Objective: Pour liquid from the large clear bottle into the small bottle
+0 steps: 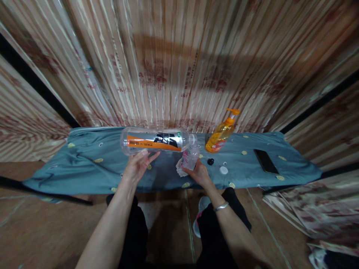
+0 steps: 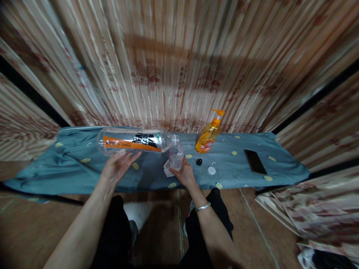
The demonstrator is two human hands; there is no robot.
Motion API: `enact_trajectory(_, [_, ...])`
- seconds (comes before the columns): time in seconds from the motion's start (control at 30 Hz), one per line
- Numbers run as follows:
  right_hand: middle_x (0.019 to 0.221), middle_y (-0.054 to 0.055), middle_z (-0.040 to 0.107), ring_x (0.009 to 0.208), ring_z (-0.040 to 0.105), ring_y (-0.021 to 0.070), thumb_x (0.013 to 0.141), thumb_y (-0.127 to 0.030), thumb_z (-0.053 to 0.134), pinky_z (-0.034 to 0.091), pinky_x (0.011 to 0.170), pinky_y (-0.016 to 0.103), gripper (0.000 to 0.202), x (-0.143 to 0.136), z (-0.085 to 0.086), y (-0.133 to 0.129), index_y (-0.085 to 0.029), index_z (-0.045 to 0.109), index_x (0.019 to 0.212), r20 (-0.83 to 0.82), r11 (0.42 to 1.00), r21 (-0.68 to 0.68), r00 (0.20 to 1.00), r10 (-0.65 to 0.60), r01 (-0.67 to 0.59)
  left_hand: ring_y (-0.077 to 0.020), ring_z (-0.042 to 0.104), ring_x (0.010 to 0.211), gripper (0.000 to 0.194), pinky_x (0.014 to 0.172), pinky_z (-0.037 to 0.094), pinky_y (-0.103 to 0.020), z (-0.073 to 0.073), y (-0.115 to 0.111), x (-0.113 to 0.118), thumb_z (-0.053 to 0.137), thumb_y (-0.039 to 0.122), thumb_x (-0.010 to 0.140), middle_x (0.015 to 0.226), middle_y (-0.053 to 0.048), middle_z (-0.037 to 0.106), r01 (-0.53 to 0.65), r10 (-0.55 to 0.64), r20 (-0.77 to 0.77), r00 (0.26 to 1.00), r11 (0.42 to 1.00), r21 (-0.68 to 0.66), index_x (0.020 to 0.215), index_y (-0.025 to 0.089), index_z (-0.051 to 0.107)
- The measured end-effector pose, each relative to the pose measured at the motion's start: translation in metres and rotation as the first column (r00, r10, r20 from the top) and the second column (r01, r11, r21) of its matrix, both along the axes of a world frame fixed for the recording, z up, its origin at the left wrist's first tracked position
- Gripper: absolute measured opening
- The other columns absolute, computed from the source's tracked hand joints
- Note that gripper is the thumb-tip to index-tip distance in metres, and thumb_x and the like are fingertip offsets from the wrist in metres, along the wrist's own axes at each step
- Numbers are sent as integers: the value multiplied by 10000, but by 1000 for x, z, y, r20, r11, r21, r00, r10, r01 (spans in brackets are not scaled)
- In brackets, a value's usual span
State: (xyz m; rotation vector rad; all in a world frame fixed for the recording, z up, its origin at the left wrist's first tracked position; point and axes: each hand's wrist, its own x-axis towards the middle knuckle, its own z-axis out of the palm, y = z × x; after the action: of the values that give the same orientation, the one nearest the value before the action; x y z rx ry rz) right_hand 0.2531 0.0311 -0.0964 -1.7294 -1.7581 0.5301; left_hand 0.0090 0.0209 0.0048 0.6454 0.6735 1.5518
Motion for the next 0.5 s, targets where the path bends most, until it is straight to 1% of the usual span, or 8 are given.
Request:
enact_trajectory(0.17, [1000,124,667,903,651,271,681,-443,684,497,740,347,586,0,0,-1,-148,478,1144,-23,999,29,1000,19,-18,-219,639,912,175,937,454,-500,-1,1,0,732,171,567,786,15,697,5,-5,-24,1000,1000,4,701,205,623])
enact_trajectory(0.3, [1016,133,665,916,646,275,691,-435,680,491,760,352,594,0,1,-1,-137,475,1162,-11,999,31,1000,25,-25,-229,637,933,182,937,454,-503,-1,1,0,741,182,560,779,13,696,-4,4,-36,999,1000,3,692,202,617])
enact_trajectory(0.4, [1002,133,670,925,645,278,693,-442,681,487,765,346,602,1,1,-1,-130,473,1164,0,999,18,1000,27,-27,-224,640,926,182,935,461,-491,-1,1,0,748,180,557,782,9,700,-6,6,-28,1000,1000,6,680,198,616])
enact_trajectory(0.5, [1000,121,673,933,643,274,696,-445,681,484,765,339,586,2,0,0,-147,478,1158,-2,999,17,1000,29,-29,-216,645,898,168,920,476,-488,-1,1,0,741,162,561,788,9,702,-6,6,-12,1000,1000,1,673,195,621])
